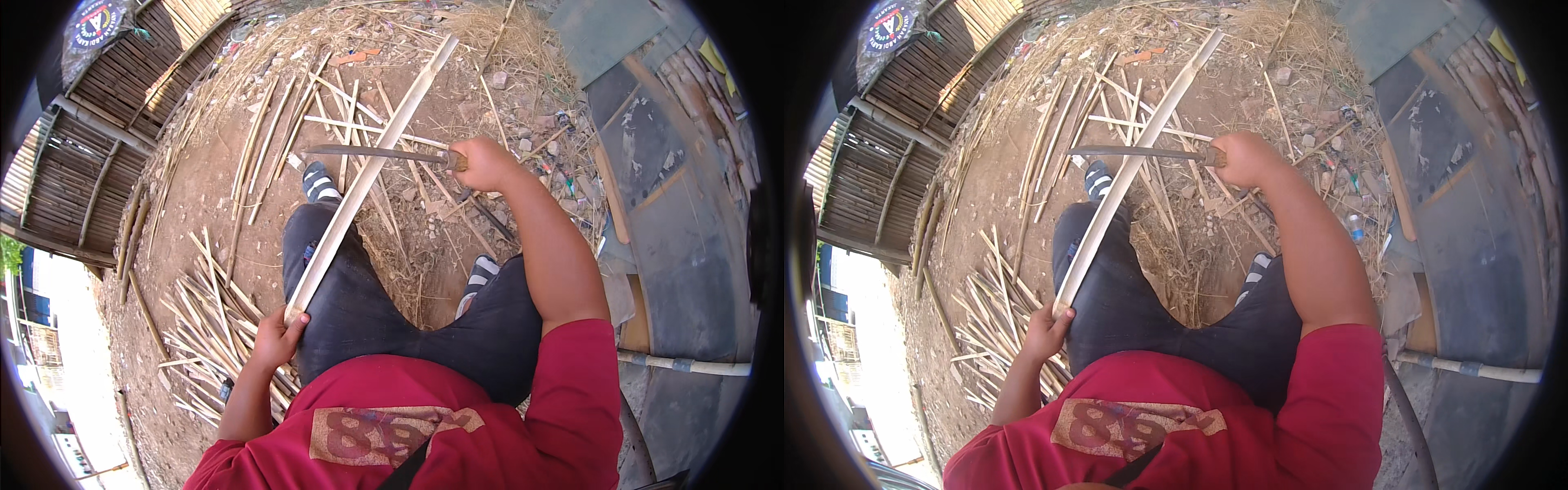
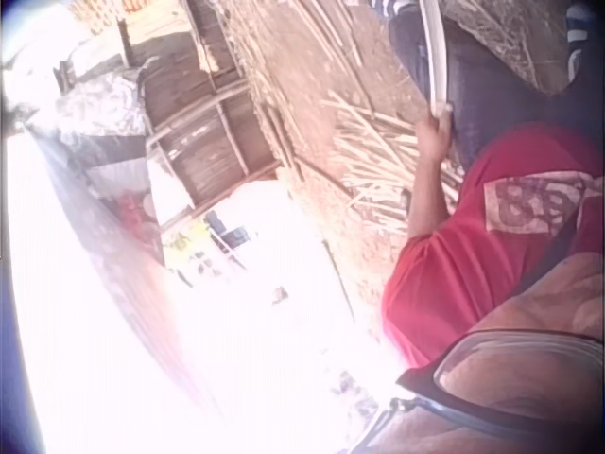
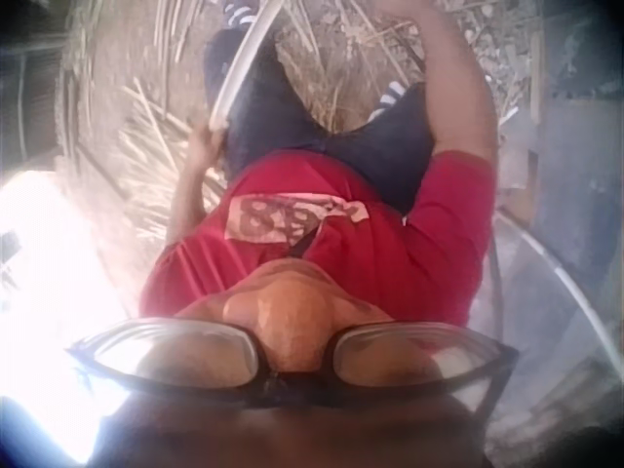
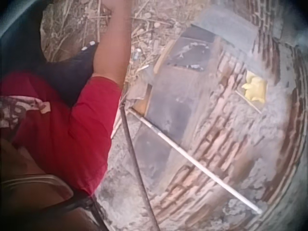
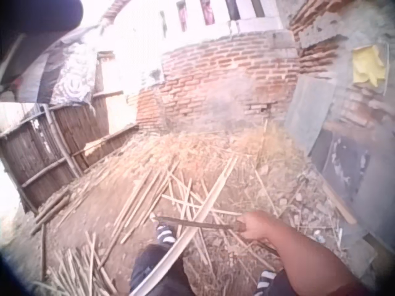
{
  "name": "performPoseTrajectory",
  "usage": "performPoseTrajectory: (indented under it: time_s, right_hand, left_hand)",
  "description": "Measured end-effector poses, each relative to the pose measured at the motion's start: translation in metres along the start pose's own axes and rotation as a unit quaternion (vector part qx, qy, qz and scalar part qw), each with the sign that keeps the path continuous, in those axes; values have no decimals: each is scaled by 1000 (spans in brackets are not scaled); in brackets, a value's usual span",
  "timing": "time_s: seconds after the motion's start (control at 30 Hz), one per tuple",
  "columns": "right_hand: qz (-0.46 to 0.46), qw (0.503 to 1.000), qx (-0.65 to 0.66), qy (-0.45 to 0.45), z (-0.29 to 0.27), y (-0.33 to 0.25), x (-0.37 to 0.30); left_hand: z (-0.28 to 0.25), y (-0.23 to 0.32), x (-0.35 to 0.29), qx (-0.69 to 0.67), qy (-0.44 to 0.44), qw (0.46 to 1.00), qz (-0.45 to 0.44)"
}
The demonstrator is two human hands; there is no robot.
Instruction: The person shaves a long bamboo strip with a blade, removing thin layers to smooth the surface while sitting outdoors.
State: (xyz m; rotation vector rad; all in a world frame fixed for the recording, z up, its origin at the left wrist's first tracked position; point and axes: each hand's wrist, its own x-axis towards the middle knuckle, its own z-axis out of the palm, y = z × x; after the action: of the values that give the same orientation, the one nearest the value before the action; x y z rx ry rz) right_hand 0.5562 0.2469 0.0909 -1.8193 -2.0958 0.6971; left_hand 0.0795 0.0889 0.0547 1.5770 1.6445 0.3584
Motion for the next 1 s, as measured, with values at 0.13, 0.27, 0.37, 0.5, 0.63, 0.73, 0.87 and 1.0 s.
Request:
performPoseTrajectory:
  time_s: [0.13, 0.27, 0.37, 0.5, 0.63, 0.73, 0.87, 1.0]
  right_hand:
    - [-29, 998, -60, 21, 3, -14, 1]
    - [-162, 970, -179, 31, 15, -43, -5]
    - [-51, 997, -60, 23, 5, -7, -3]
    - [12, 996, -25, 87, -12, 8, 1]
    - [-98, 989, -102, 46, -16, -35, -11]
    - [-95, 989, -112, 18, -8, -23, -7]
    - [51, 976, 45, 205, -15, 46, 4]
    - [-22, 991, -2, 133, -9, 9, -3]
  left_hand:
    - [-4, -6, 1, -8, -5, 1000, -13]
    - [-1, -11, -6, -29, 18, 999, 7]
    - [-9, 3, -5, 70, -15, 996, -60]
    - [-9, 0, -15, 41, 14, 999, 4]
    - [-9, -19, -21, 1, 14, 1000, -10]
    - [-6, -23, -19, 30, 14, 999, 4]
    - [-6, -18, -7, -15, -19, 1000, -17]
    - [-9, -28, -8, -40, -22, 999, -15]
